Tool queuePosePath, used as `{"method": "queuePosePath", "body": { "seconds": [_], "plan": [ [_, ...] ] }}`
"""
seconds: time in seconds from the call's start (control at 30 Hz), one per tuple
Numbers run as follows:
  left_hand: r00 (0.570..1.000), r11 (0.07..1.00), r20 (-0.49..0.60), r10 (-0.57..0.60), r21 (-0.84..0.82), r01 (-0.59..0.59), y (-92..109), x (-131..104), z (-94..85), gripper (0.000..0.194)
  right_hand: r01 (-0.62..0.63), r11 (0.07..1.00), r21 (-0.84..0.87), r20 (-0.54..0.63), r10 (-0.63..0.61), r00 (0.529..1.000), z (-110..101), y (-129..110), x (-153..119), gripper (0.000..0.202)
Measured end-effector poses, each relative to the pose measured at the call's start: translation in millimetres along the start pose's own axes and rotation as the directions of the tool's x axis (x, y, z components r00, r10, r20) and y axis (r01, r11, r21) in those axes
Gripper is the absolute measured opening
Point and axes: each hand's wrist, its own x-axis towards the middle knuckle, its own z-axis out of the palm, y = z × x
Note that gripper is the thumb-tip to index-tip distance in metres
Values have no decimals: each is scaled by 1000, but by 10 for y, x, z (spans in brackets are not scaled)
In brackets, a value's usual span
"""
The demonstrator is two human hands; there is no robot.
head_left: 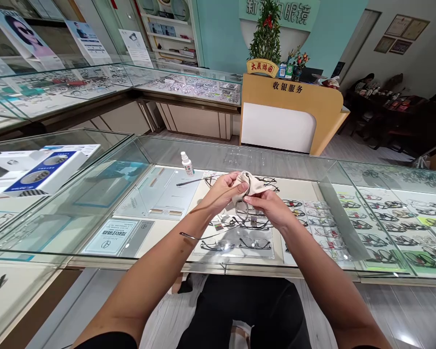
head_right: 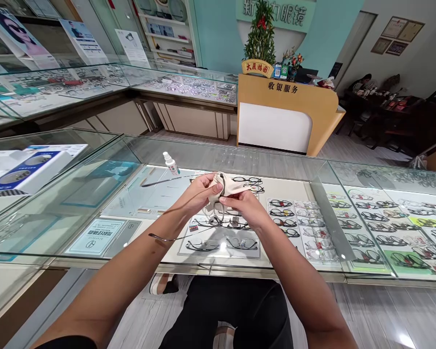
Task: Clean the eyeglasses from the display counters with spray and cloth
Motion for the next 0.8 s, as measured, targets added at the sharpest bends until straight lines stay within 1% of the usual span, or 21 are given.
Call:
{"method": "queuePosePath", "body": {
  "seconds": [0.1,0.17,0.2,0.33,0.4,0.47,0.53,0.63,0.73,0.8],
  "plan": [
    [998,998,-44,50,24,-49,-39,10,1,51,-2,1000,10,1,2,1000,24,-6,-4,43],
    [997,998,-42,57,40,-56,-29,14,-22,50,-7,999,33,8,7,1000,22,-7,-3,43],
    [999,998,-22,43,47,-42,-13,15,-41,50,-9,999,46,10,9,1000,15,-7,-2,43],
    [991,996,119,-54,82,45,71,7,-128,50,-14,998,66,6,14,1000,-26,-20,6,43],
    [990,993,135,-50,109,35,86,2,-144,50,-27,998,57,15,26,1000,-41,-37,8,42],
    [996,989,91,-16,147,3,75,-2,-128,47,-45,998,48,36,43,998,-50,-49,10,41],
    [1000,979,22,15,203,-19,52,-3,-90,45,-53,998,39,61,50,997,-60,-44,16,43],
    [994,950,-75,85,306,-58,40,2,-33,48,-47,998,35,87,43,995,-84,-13,34,48],
    [984,928,-99,148,359,-104,76,13,-18,52,-31,998,54,71,27,997,-120,8,56,51],
    [984,930,-98,151,353,-108,116,23,-36,50,-30,997,76,60,26,998,-140,5,65,50]
  ]
}}
